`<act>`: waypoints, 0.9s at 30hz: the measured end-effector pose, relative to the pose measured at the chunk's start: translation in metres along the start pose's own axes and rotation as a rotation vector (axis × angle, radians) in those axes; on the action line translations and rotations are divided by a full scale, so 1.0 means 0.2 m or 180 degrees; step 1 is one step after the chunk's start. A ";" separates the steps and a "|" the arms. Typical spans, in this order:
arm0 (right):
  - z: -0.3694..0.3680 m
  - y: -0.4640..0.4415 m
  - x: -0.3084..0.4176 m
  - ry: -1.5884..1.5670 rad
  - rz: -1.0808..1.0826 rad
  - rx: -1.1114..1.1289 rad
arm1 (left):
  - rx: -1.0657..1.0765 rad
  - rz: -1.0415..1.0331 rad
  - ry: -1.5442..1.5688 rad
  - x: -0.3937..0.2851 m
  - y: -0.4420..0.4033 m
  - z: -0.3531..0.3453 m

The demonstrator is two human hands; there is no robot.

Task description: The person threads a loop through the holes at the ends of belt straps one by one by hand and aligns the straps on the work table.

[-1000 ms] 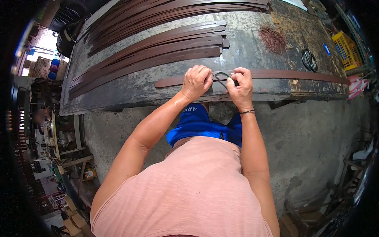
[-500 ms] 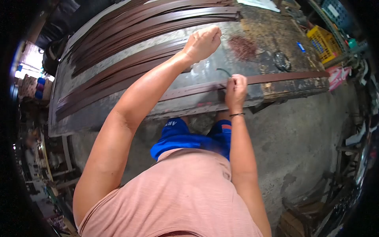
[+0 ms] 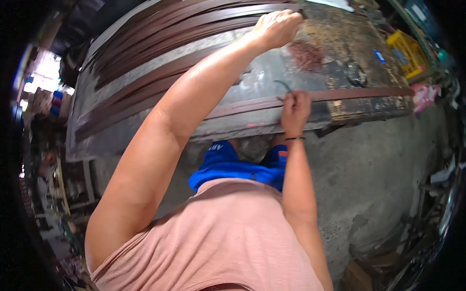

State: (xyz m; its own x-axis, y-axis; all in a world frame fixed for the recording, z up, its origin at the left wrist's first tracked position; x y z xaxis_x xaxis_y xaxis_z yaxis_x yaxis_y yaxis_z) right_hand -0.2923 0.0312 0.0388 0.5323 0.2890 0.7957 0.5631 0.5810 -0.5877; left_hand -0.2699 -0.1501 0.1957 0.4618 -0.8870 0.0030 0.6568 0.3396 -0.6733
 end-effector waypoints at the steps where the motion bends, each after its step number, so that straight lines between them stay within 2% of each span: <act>1: 0.00 -0.01 -0.02 -0.0173 -0.0047 0.0005 | 0.0074 0.0062 -0.0083 0.05 0.06 0.07; 3: 0.00 -0.01 0.00 -0.0078 -0.0100 -0.0024 | 0.0620 0.0188 0.0020 0.07 0.17 0.17; 8: 0.01 -0.01 -0.04 -0.0063 -0.0360 -0.0127 | 0.0338 0.0058 0.0450 0.13 0.85 0.33; 12: 0.01 -0.01 -0.06 0.0049 -0.0178 -0.0090 | 0.0999 0.0118 -0.0089 0.00 1.33 0.33; 13: 0.01 -0.01 -0.08 0.0006 -0.0266 -0.0094 | 0.0895 0.0041 -0.0487 -0.03 1.37 0.35; 18: 0.02 0.00 -0.13 -0.0328 -0.0490 -0.0126 | 0.0910 0.0209 -0.0554 -0.02 1.42 0.31; 22: 0.03 0.00 -0.13 -0.0385 -0.0376 -0.0102 | 0.0401 0.0327 0.0029 0.02 1.45 0.40; 25: 0.03 -0.01 -0.18 -0.0570 -0.0550 -0.0166 | 0.0103 0.0466 0.0606 0.01 1.46 0.44; 27: 0.04 0.01 -0.31 -0.1463 -0.1255 -0.0370 | -0.0012 0.0529 0.0919 -0.01 1.43 0.45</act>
Point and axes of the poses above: each hand's wrist, its own y-axis away from the middle knuckle, its own z-axis out of the back of the hand, x = y × z, the point moved 9 cm from there along -y, towards the middle knuckle, and after that the axes turned 13 degrees about -y, right-handed, at the moved point
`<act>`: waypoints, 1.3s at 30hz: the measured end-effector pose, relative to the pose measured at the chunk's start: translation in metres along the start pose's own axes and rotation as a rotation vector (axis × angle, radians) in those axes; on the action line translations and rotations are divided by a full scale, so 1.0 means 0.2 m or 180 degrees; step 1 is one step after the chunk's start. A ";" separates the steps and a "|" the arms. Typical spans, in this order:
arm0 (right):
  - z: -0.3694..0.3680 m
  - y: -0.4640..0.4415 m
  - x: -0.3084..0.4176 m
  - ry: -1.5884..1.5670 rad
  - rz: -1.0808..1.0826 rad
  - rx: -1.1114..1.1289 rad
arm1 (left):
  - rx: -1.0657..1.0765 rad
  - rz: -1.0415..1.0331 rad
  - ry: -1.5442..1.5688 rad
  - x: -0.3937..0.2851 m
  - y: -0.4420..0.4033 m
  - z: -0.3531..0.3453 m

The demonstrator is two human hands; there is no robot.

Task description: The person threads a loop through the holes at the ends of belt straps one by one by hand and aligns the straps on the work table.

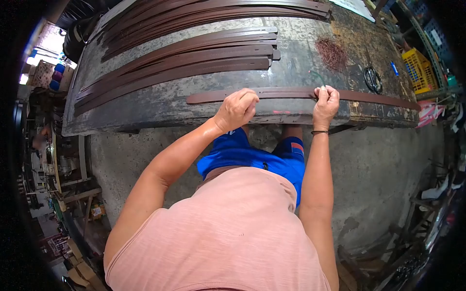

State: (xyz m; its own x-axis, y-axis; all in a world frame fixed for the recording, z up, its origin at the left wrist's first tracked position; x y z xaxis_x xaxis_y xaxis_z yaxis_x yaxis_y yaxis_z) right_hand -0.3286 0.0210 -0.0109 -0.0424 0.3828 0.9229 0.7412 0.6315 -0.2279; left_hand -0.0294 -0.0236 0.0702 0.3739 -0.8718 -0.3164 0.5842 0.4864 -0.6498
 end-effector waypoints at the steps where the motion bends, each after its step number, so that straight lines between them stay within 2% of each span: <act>1: 0.00 0.01 0.03 0.0023 0.0001 0.0000 | -0.0015 0.0181 0.0088 0.01 -0.04 -0.01; 3: 0.02 0.04 0.05 -0.0861 -0.0370 -0.0330 | -0.0035 0.0350 0.0183 0.05 -0.14 -0.02; 4: 0.05 0.05 0.08 -0.1038 -0.0320 -0.0319 | -0.0064 0.0478 0.0121 0.09 -0.20 -0.04; 5: 0.08 0.08 0.12 -0.1008 -0.0262 -0.0324 | -0.0110 0.0590 0.0078 0.13 -0.28 -0.06; 9: 0.39 0.26 0.28 -0.1147 -0.0169 -0.0903 | -0.0036 0.0369 0.0113 0.10 -0.58 -0.26; 12: 0.79 0.41 0.28 -0.0839 -0.0199 -0.1438 | 0.0707 0.0262 -0.0437 0.07 -0.80 -0.55; 13: 0.92 0.48 0.28 -0.0676 -0.0201 -0.1632 | 0.0707 0.0249 -0.0432 0.04 -0.85 -0.60; 15: 1.20 0.65 0.22 -0.0312 -0.0437 -0.2012 | -0.0391 0.0116 -0.0991 -0.03 -0.91 -0.54; 16: 1.35 0.75 0.17 -0.0133 -0.0580 -0.2193 | -0.0368 0.0120 -0.1001 -0.02 -0.93 -0.55; 18: 1.59 1.00 0.08 -0.0013 -0.0860 -0.2709 | 0.0495 0.0234 -0.0620 0.04 -0.98 -0.65; 19: 1.70 1.12 0.02 0.0040 -0.1013 -0.2866 | 0.0541 0.0258 -0.0654 0.06 -1.02 -0.63; 21: 1.84 1.39 -0.08 0.0240 -0.1313 -0.3188 | 0.2003 0.0084 -0.0785 0.07 -0.99 -0.72; 22: 1.89 1.50 -0.11 0.0393 -0.1440 -0.3341 | 0.1844 0.0446 -0.0496 0.10 -0.99 -0.66; 23: 1.93 1.58 -0.15 0.0398 -0.1514 -0.3308 | 0.1884 0.0498 -0.0537 0.13 -0.93 -0.65; 25: 2.00 1.75 -0.22 0.0818 -0.1624 -0.3355 | 0.0540 -0.0025 -0.0486 0.08 -0.89 -0.44; 28: 2.09 1.90 -0.29 0.0916 -0.1874 -0.3402 | 0.1414 0.0003 -0.0151 0.11 -0.62 -0.31; 29: 2.08 1.90 -0.30 0.0883 -0.1898 -0.3426 | 0.1745 0.0158 -0.0381 0.11 -0.50 -0.26; 30: 2.07 1.89 -0.28 0.0915 -0.1904 -0.3448 | 0.1501 0.0001 -0.0450 0.12 -0.35 -0.21; 33: 2.14 1.84 -0.31 0.0971 -0.1848 -0.3401 | 0.1664 0.0229 -0.0788 0.15 -0.05 -0.16; 36: 2.02 1.64 -0.25 0.1253 -0.1877 -0.3198 | 0.0796 -0.0096 -0.1032 0.10 -0.03 -0.07; 37: 1.96 1.56 -0.23 0.1248 -0.1868 -0.3195 | 0.0785 -0.0098 -0.1034 0.11 -0.03 -0.07; 39: 1.87 1.41 -0.17 0.1241 -0.1576 -0.3164 | 0.1078 0.0431 -0.0724 0.20 -0.05 -0.10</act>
Point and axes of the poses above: each hand's wrist, its own y-axis away from the middle knuckle, its own z-axis out of the back of the hand, x = y × z, the point moved 9 cm from there along -y, towards the middle knuckle, and after that the axes turned 13 degrees about -y, right-handed, at the moved point
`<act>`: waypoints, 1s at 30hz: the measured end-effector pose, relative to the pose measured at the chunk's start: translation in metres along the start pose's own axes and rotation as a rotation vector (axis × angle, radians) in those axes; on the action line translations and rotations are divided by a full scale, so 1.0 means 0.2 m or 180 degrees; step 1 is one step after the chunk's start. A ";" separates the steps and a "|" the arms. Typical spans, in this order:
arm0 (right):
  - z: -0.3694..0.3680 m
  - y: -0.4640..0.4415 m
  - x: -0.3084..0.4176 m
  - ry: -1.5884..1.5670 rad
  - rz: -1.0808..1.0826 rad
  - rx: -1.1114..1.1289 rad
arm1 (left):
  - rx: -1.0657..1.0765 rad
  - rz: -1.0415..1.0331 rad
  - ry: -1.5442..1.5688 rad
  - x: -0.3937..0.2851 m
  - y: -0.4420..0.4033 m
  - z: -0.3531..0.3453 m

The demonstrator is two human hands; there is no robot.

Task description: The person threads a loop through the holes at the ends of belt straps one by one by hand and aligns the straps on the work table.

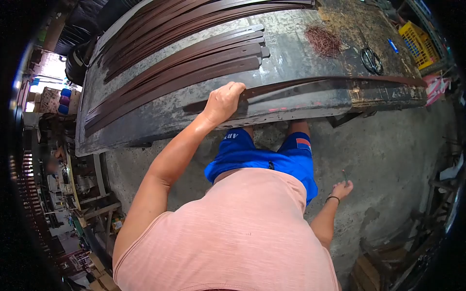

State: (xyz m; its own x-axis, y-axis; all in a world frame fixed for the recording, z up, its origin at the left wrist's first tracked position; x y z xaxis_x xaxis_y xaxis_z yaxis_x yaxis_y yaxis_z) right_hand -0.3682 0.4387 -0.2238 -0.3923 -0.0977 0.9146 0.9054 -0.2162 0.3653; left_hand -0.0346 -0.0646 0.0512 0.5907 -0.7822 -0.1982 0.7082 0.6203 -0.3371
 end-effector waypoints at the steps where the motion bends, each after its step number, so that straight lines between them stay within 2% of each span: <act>1: -0.04 0.01 0.05 -0.0018 0.0012 0.0000 | -0.0050 -0.0038 0.0313 -0.01 -0.02 0.03; 4: -0.14 0.00 0.13 0.0072 0.0155 0.0331 | 0.0275 -0.0021 0.0883 0.01 -0.06 -0.01; 6: -0.18 -0.07 0.07 0.0115 0.0078 0.0627 | 0.0490 0.0087 0.0881 0.05 -0.06 -0.06; 8: -0.16 -0.07 0.04 0.0152 0.0090 0.0576 | 0.0702 0.0195 0.0884 0.06 -0.07 -0.08; 10: -0.09 -0.07 0.02 0.0196 0.0101 0.0497 | 0.1030 0.0684 0.1036 0.09 -0.08 -0.10; 12: -0.03 -0.05 -0.06 -0.0093 -0.0383 0.0462 | 0.1232 0.0831 0.1092 0.08 -0.09 -0.10; 14: 0.01 0.04 -0.04 0.0020 -0.0488 0.0356 | 0.1420 0.0983 0.1134 0.08 -0.09 -0.10; 16: 0.06 0.06 -0.07 0.0127 -0.0596 0.0247 | 0.1307 0.0338 0.0527 0.00 -0.11 -0.06; 20: 0.13 0.03 -0.20 0.0279 -0.0729 0.0369 | 0.1427 -0.0148 0.0446 -0.02 -0.13 -0.14; 26: 0.13 0.06 -0.23 0.0333 -0.0876 0.0438 | 0.1583 -0.0332 0.0449 -0.02 -0.15 -0.15; 30: 0.10 0.10 -0.21 0.0347 -0.0867 0.0411 | 0.1674 -0.0175 0.0560 0.01 -0.16 -0.17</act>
Point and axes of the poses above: each hand's wrist, its own y-axis away from the middle knuckle, its own z-axis out of the back of the hand, x = y × z, the point moved 9 cm from there along -y, towards the middle knuckle, and after that the axes turned 13 degrees about -y, right-handed, at the moved point
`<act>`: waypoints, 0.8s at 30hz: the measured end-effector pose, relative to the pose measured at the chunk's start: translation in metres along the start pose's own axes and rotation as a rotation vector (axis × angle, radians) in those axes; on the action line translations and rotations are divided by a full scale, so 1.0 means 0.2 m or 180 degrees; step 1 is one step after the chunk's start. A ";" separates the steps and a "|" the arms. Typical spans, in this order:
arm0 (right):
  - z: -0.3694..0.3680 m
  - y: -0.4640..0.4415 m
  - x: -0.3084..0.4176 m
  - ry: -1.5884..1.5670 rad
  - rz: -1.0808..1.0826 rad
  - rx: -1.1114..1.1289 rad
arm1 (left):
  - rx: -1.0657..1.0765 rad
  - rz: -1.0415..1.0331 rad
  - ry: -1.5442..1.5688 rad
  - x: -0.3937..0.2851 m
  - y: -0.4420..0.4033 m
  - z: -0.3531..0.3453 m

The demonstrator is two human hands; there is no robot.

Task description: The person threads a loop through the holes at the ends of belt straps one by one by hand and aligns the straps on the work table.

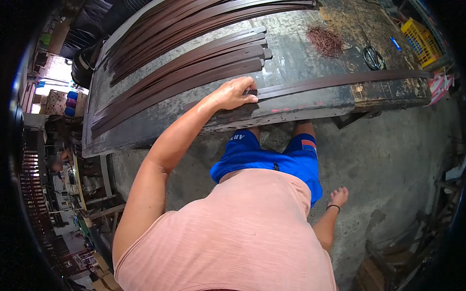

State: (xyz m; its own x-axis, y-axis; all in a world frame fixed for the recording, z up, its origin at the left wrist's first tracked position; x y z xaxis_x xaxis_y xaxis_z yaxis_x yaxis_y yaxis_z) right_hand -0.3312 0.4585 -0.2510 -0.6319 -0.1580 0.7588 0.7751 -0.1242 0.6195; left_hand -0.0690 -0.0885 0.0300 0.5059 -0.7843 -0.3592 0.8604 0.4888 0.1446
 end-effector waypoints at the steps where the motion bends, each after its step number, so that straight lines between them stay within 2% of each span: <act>1: 0.00 0.00 0.00 -0.0002 -0.0011 0.0006 | -0.0175 0.0019 0.0007 0.01 0.00 0.01; 3: -0.01 -0.01 -0.01 -0.0029 -0.0044 0.0021 | -0.0347 0.0040 0.0004 0.02 0.00 0.03; 6: -0.01 -0.02 -0.02 -0.0088 -0.0049 0.0026 | -0.0107 0.0159 0.0122 0.04 -0.02 0.02; 11: 0.02 -0.03 -0.04 -0.0138 -0.0060 -0.0028 | -0.0849 -0.0420 -0.1080 -0.08 0.01 0.08; 15: 0.10 -0.15 -0.12 -0.0051 0.0089 -0.0085 | -0.1017 -0.0489 -0.1554 -0.11 0.04 0.06; 17: 0.17 -0.21 -0.14 -0.0088 0.0103 -0.0140 | -0.1579 -0.0948 -0.2118 -0.21 0.10 0.11; 22: 0.22 -0.06 -0.03 -0.0355 -0.0088 -0.0527 | -0.1664 -0.0730 -0.1772 -0.15 0.12 0.06; 24: 0.29 -0.13 -0.06 -0.0259 0.0164 -0.0589 | -0.1691 -0.0664 -0.1675 -0.13 0.12 0.05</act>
State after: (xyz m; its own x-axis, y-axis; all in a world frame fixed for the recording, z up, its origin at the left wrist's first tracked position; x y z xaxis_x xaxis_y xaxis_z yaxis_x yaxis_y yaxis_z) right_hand -0.3433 0.5208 -0.2648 -0.5837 -0.0903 0.8070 0.7892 -0.2969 0.5376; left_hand -0.0601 -0.0608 0.0526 0.4139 -0.8936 0.1739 0.8631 0.3244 -0.3871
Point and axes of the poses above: each hand's wrist, its own y-axis away from the middle knuckle, its own z-axis out of the back of the hand, x = y × z, the point moved 9 cm from there along -y, towards the middle knuckle, and after that the axes turned 13 degrees about -y, right-handed, at the moved point
